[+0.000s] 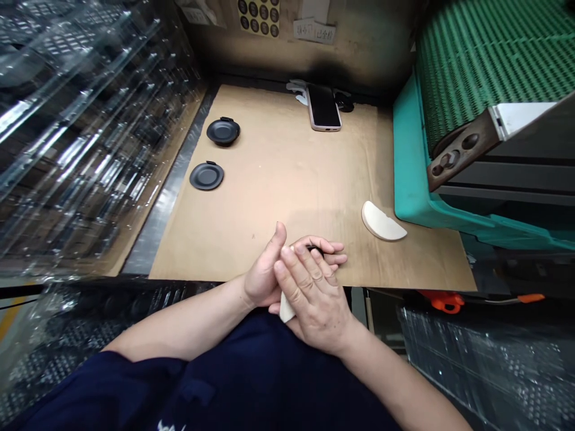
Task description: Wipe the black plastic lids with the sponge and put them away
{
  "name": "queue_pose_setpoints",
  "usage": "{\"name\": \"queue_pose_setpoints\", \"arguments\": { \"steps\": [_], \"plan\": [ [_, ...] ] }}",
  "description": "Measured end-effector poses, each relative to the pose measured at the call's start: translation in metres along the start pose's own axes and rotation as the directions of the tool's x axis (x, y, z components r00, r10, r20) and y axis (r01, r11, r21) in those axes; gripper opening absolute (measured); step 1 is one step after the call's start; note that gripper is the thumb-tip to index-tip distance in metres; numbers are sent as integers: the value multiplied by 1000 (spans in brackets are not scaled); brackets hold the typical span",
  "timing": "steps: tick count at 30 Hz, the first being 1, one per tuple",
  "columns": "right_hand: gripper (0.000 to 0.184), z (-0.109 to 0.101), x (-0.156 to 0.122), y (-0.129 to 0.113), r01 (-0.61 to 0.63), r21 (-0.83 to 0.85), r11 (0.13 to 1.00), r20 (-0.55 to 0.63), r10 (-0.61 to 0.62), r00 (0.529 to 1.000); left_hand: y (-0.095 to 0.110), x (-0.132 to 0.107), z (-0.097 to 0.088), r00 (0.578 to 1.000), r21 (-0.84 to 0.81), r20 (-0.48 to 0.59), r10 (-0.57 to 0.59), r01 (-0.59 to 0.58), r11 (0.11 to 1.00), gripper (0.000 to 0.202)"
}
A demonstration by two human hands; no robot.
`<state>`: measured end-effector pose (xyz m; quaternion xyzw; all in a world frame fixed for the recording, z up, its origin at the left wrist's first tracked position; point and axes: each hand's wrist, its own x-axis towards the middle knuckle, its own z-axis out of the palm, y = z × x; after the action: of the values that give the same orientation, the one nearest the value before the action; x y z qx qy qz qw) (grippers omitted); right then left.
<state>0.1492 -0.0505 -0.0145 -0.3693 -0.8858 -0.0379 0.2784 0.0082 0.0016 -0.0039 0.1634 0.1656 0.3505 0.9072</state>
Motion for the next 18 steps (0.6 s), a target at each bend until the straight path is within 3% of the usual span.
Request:
{"name": "queue_pose_setpoints", "arguments": {
  "steps": [4,11,18],
  "plan": [
    [51,1,-6,-5,77,-8,997,29,-77,997,2,0,0,1000,31,-4,4,-4,1000,85],
    [58,4,-8,-7,-4,30,1000,-6,4,1000,2,1,2,999,13,-27,29,-29,999,79],
    [58,2,-4,0,11,32,999,-1,-11,1000,1,1,2,999,-13,-24,32,-32,999,71]
  ]
}}
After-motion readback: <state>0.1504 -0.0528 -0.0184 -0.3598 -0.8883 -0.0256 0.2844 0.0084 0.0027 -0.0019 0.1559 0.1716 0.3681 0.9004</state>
